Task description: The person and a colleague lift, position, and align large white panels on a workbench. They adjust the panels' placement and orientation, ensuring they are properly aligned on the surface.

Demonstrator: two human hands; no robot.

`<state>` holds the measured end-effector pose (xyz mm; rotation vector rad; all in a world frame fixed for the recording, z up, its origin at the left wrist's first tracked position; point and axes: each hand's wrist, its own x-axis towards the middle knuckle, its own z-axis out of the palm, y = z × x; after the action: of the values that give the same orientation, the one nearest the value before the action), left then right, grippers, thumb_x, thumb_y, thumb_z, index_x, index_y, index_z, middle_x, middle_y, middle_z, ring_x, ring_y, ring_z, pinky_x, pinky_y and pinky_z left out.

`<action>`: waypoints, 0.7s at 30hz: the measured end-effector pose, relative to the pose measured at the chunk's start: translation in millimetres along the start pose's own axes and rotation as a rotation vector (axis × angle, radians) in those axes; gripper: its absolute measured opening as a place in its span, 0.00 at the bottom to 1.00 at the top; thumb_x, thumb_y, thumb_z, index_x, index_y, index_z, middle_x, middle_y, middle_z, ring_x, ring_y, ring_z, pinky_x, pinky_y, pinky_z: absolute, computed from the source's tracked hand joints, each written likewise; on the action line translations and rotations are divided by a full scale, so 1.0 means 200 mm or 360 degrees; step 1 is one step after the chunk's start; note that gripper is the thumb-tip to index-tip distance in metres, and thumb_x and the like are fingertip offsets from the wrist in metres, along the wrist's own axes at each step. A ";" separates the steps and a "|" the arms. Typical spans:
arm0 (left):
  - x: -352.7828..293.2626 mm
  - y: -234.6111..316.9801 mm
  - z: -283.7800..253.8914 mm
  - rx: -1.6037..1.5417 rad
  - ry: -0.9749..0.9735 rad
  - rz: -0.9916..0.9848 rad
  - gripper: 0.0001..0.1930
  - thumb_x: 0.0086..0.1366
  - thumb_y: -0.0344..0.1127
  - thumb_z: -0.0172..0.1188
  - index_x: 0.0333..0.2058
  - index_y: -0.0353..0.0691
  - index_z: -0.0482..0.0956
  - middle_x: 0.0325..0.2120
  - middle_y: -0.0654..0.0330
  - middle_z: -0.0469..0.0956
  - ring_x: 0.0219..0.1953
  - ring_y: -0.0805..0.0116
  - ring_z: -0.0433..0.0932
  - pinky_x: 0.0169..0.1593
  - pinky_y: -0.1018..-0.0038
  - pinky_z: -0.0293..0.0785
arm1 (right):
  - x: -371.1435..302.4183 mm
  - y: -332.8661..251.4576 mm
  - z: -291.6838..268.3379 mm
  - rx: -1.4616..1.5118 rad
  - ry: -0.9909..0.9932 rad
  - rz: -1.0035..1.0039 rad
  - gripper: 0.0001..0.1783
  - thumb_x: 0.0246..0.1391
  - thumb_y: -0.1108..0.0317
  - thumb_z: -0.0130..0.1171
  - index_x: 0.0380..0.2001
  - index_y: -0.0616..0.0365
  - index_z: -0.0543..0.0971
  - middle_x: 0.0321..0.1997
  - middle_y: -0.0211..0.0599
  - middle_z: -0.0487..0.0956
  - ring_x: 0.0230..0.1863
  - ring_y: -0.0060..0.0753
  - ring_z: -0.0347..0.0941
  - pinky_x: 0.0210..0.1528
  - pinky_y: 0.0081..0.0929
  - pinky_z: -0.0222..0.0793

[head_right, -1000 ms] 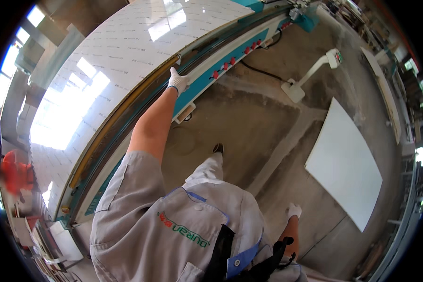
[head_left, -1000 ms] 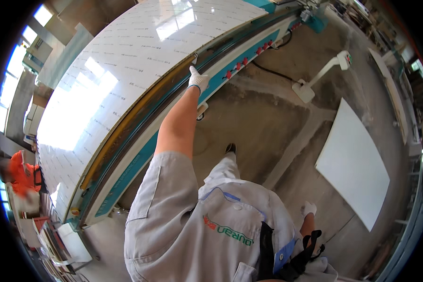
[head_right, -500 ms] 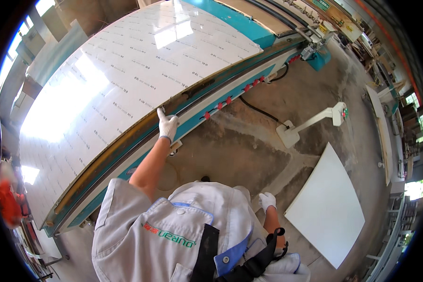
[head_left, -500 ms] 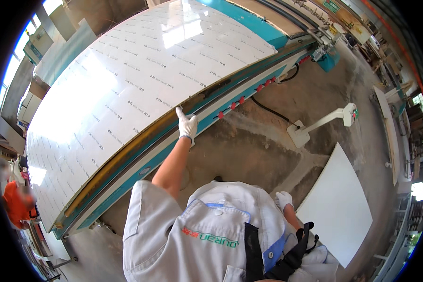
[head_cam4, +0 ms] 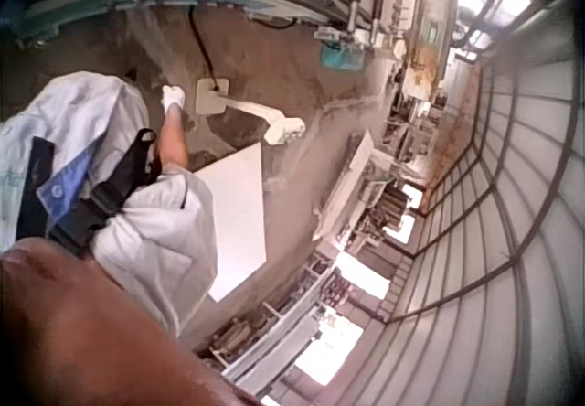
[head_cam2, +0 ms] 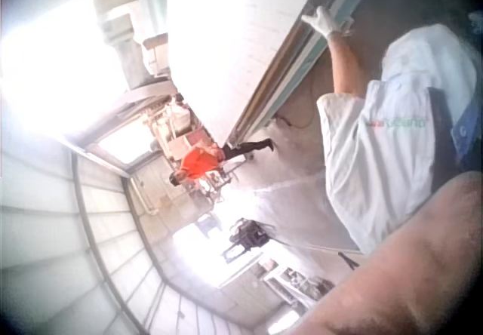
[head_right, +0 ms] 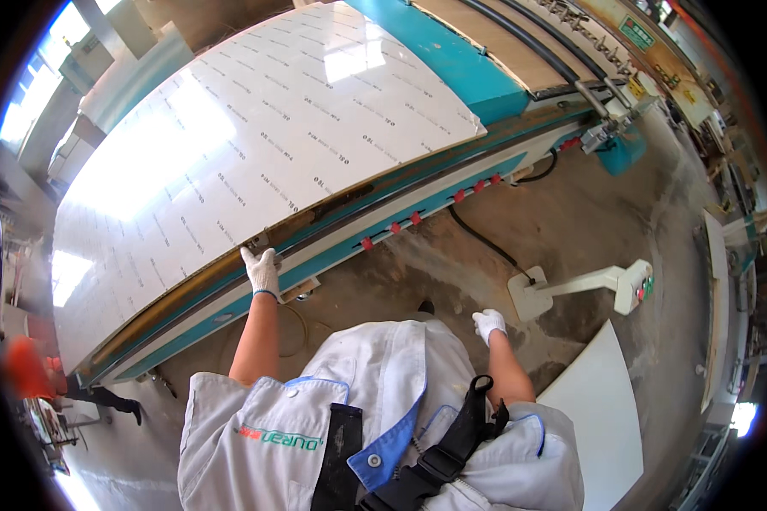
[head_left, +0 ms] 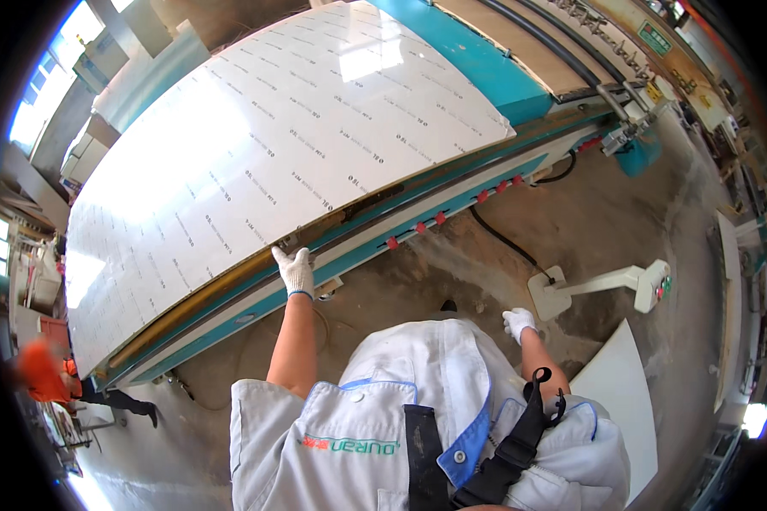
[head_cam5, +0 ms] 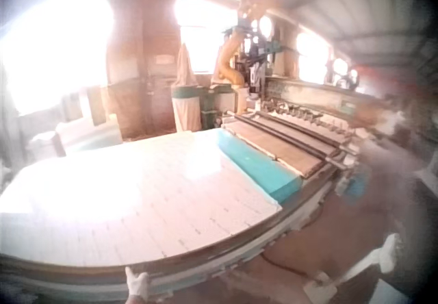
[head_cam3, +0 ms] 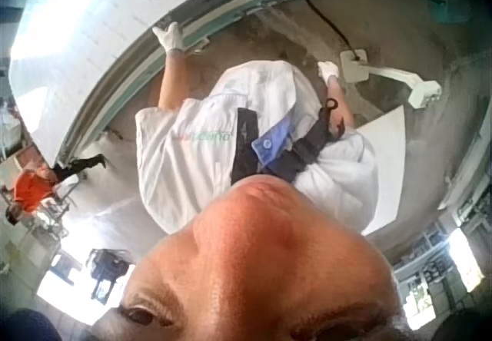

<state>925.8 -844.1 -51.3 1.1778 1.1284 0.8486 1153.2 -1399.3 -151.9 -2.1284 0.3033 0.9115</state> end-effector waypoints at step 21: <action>0.25 0.37 0.52 0.0999 0.0606 0.0890 0.14 0.66 0.32 0.63 0.49 0.34 0.83 0.42 0.50 0.82 0.41 0.62 0.82 0.50 0.70 0.79 | 0.69 -1.64 -0.32 -0.0171 0.0633 -0.1319 0.34 0.59 0.60 0.68 0.63 0.69 0.72 0.54 0.52 0.82 0.50 0.45 0.81 0.56 0.39 0.76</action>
<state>1043.1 -807.5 10.8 1.9680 1.4592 1.2245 1441.5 -1217.9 -33.1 -2.2149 -0.4284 0.0244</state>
